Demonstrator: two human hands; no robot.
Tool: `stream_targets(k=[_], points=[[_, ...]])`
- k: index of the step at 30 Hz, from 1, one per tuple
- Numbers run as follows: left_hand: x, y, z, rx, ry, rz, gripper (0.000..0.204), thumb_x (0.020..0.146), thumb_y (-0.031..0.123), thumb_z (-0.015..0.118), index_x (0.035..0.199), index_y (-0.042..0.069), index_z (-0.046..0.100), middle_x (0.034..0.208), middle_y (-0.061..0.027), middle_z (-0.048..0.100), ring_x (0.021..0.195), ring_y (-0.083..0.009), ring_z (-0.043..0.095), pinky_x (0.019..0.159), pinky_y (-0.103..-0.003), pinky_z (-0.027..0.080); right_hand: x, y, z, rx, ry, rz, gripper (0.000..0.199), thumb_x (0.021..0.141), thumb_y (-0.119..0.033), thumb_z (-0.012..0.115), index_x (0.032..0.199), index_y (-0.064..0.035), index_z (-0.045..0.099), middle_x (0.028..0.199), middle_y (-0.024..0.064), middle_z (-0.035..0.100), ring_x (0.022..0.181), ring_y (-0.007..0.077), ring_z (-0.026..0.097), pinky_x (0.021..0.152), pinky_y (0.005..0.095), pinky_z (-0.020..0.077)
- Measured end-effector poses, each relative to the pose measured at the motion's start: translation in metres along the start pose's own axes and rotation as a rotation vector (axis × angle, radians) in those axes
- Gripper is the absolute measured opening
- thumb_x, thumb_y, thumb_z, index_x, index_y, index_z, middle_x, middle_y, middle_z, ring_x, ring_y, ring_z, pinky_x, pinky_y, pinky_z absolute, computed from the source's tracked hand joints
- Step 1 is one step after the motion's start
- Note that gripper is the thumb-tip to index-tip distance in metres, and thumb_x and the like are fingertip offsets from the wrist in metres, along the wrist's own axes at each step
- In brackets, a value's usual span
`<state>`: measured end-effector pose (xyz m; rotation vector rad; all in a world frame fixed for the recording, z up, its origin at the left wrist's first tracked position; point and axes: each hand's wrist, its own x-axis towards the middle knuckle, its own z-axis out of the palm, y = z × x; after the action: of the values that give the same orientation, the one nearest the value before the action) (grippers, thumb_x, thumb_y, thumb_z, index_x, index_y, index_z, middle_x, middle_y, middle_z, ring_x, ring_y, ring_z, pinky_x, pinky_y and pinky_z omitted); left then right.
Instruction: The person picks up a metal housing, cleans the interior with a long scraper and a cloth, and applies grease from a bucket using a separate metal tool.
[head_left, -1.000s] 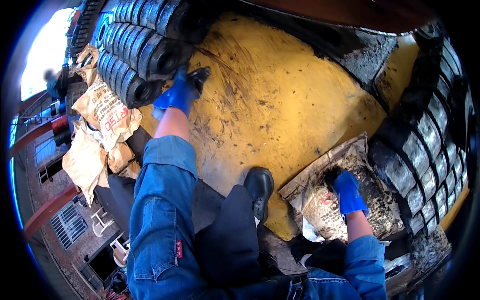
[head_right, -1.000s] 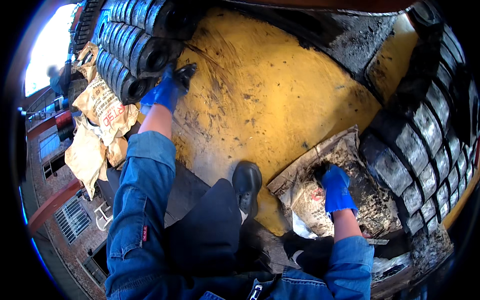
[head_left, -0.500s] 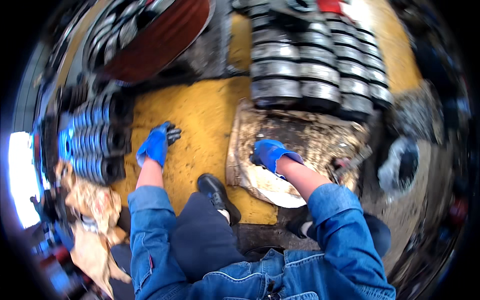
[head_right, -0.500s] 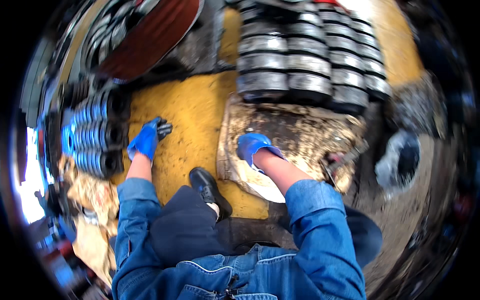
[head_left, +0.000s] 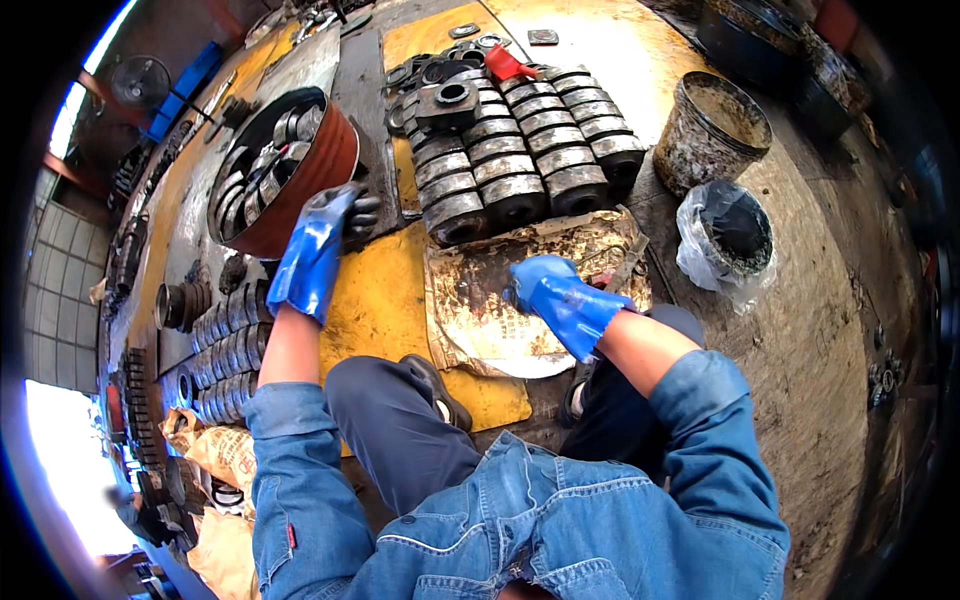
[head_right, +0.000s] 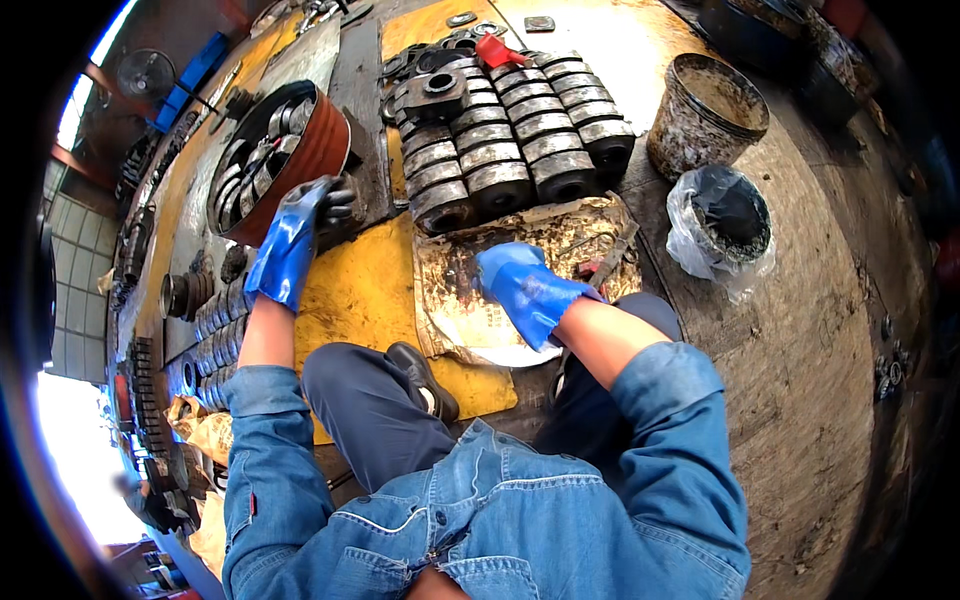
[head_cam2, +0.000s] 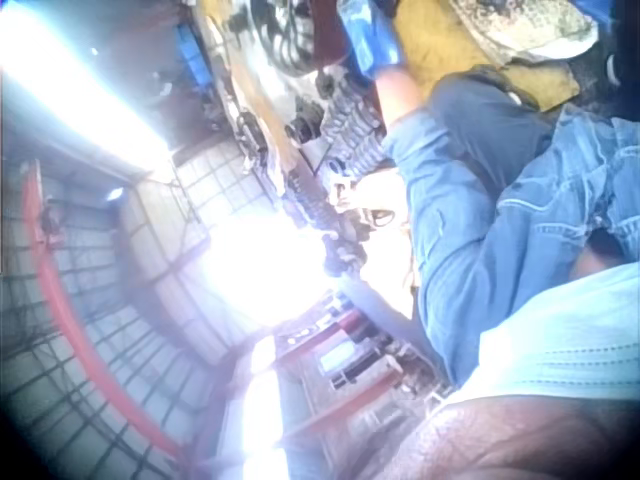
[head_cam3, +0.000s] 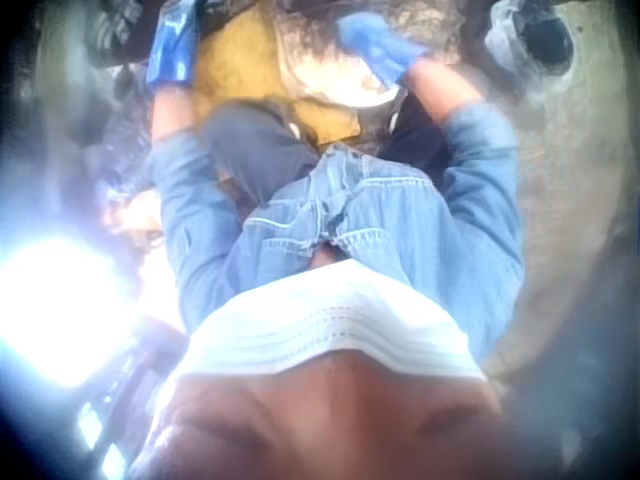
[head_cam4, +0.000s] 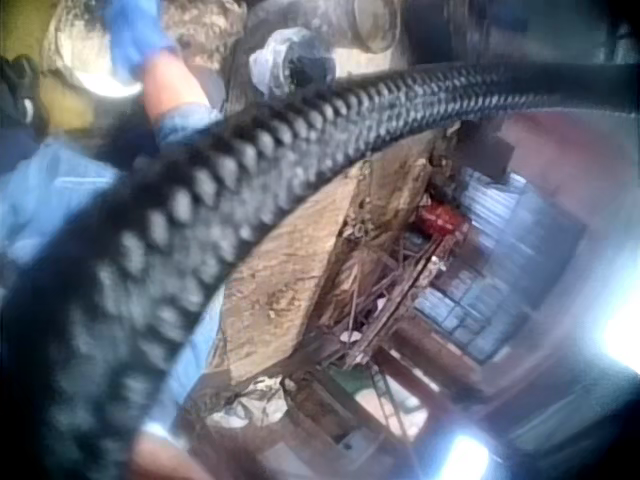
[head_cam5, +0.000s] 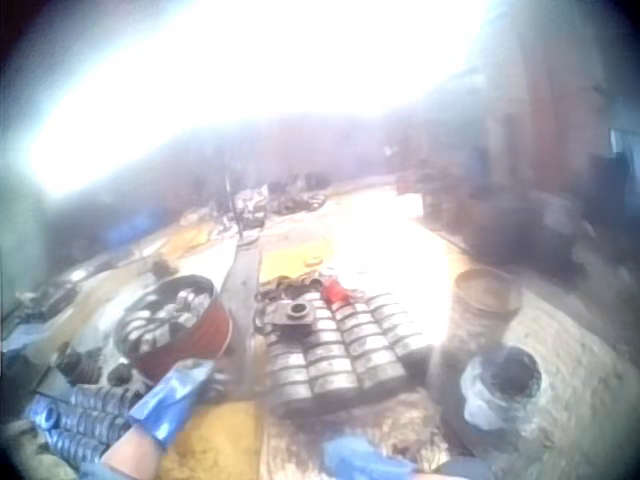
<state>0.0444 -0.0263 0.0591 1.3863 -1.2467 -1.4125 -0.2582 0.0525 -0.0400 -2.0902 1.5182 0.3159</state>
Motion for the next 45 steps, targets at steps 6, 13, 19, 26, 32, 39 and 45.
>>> stream_targets(k=[6,13,19,26,32,39,45], points=[[-0.024,0.002,0.133,0.14,-0.07,0.058,0.03,0.098,0.028,0.06,0.113,0.003,0.066,0.093,-0.0087,0.073,0.07,-0.0117,0.067,0.057,-0.023,0.051,0.015,0.048,-0.005,0.254,0.169,0.124,0.023,0.084,-0.025,0.06,0.102,-0.0173,0.072,0.106,0.0111,0.071,0.092,0.0295,0.068,0.08,0.0395,0.0549],[-0.033,-0.03,0.151,0.488,-0.103,0.179,0.018,0.091,0.017,0.065,0.099,0.002,0.071,0.087,-0.0042,0.072,0.079,-0.0111,0.063,0.076,-0.029,0.051,0.034,0.105,-0.017,1.031,0.433,0.143,0.012,0.091,-0.01,0.061,0.098,-0.0022,0.066,0.087,0.0107,0.064,0.077,0.0196,0.053,0.067,0.0313,0.0447],[0.043,-0.069,0.154,0.648,-0.259,0.167,0.027,0.09,0.022,0.069,0.106,0.001,0.071,0.095,-0.0081,0.073,0.086,-0.0134,0.065,0.081,-0.03,0.052,0.023,0.219,-0.032,1.82,0.348,0.073,0.019,0.094,-0.018,0.063,0.1,-0.0004,0.065,0.076,0.0049,0.065,0.065,0.0147,0.061,0.058,0.0249,0.0483],[0.138,-0.156,0.189,0.76,-0.35,0.142,0.048,0.081,0.017,0.074,0.124,0.0,0.062,0.114,-0.0152,0.07,0.101,-0.0193,0.066,0.089,-0.031,0.052,0.05,0.244,0.034,1.963,0.328,0.171,0.038,0.1,-0.027,0.054,0.132,-0.0064,0.057,0.106,0.012,0.063,0.086,0.02,0.063,0.083,0.0326,0.0537],[0.178,-0.176,0.245,0.66,-0.432,0.182,0.049,0.083,0.02,0.068,0.126,-0.001,0.06,0.117,-0.0177,0.068,0.107,-0.0246,0.067,0.093,-0.032,0.052,0.188,0.294,0.126,2.438,0.436,0.32,0.027,0.096,-0.032,0.062,0.116,-0.0137,0.063,0.101,0.0152,0.068,0.075,0.0216,0.068,0.054,0.0323,0.0558],[0.21,-0.185,0.257,0.671,-0.342,0.195,0.038,0.085,0.019,0.068,0.118,0.002,0.065,0.108,-0.0174,0.071,0.097,-0.0253,0.07,0.087,-0.032,0.054,0.27,0.273,0.117,2.882,0.288,0.772,0.023,0.083,-0.028,0.075,0.075,-0.0184,0.056,0.061,0.0002,0.06,0.044,0.0118,0.051,0.035,0.0232,0.033],[0.235,-0.192,0.291,0.842,-0.15,0.388,0.043,0.078,0.027,0.072,0.117,0.011,0.068,0.106,-0.0156,0.071,0.097,-0.0306,0.069,0.085,-0.038,0.055,0.266,0.283,0.129,2.81,0.376,0.768,0.027,0.079,-0.014,0.08,0.068,-0.0166,0.055,0.061,-0.0018,0.057,0.047,0.0126,0.052,0.038,0.0274,0.0344]])
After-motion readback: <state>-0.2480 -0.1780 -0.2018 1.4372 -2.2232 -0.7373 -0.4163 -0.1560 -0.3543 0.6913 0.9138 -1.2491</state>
